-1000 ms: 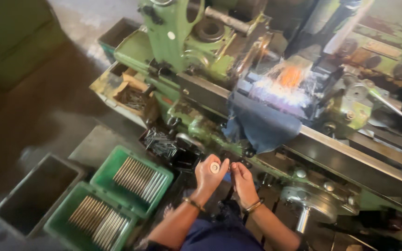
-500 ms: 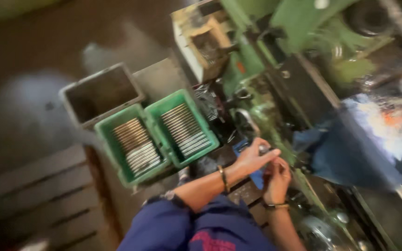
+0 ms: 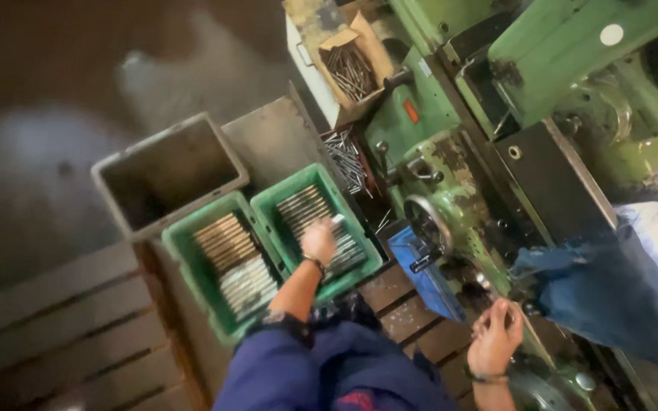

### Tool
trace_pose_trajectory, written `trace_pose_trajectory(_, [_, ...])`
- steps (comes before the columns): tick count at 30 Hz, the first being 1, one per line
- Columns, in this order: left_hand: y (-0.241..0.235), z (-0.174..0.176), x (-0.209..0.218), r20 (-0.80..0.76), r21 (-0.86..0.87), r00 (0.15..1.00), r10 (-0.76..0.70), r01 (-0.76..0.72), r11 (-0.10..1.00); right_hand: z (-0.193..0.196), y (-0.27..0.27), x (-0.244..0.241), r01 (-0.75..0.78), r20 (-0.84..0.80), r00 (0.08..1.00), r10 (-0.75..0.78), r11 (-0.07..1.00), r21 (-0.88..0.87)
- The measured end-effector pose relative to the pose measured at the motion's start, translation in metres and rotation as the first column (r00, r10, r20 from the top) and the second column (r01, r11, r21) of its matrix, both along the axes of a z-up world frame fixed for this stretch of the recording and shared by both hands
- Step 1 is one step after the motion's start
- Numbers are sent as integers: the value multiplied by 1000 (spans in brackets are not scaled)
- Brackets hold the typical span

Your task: The person repeatedly picks metal rods from green bins, inserts them into a lathe chuck, operates the machine to machine the rods, and then removes the finished pieces. The process is repeated multiple times throughout the clip.

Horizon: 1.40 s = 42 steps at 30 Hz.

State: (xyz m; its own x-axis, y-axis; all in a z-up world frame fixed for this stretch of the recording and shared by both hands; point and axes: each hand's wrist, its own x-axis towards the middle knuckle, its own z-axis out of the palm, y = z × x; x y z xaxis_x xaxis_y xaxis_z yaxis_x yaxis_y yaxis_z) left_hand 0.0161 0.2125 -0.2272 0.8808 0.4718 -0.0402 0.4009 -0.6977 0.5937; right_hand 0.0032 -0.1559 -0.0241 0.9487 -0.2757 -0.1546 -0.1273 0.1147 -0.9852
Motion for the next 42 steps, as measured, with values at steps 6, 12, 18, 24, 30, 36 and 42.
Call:
trace_pose_trajectory(6, [70,-67,56,-518,66,842,147,-131,989,-7,18,-24,17,-145,989,-35,992,-121])
trace_pose_trajectory(12, [55,-76,46,-216,86,964,154,-138,987,-8,21,-20,20,-134,990,-36,993,-115])
trace_pose_trajectory(18, [36,-41,16,-334,69,846,416,-418,906,-7,27,-19,75,-169,981,-94,990,-116])
trace_pose_trajectory(24, [38,-18,5,-360,46,792,493,-513,857,-12,28,-25,80,-171,981,-93,994,-78])
trace_pose_trajectory(30, [50,-7,19,-368,-56,816,446,-498,865,-17,28,-35,60,-166,984,-70,996,-68])
trace_pose_trajectory(36, [48,4,9,117,-177,868,483,-460,870,-21,15,-35,25,-128,991,-30,999,-40])
trace_pose_trajectory(42, [86,11,-105,372,-112,751,546,-547,829,-27,-4,-23,-64,-27,998,64,998,10])
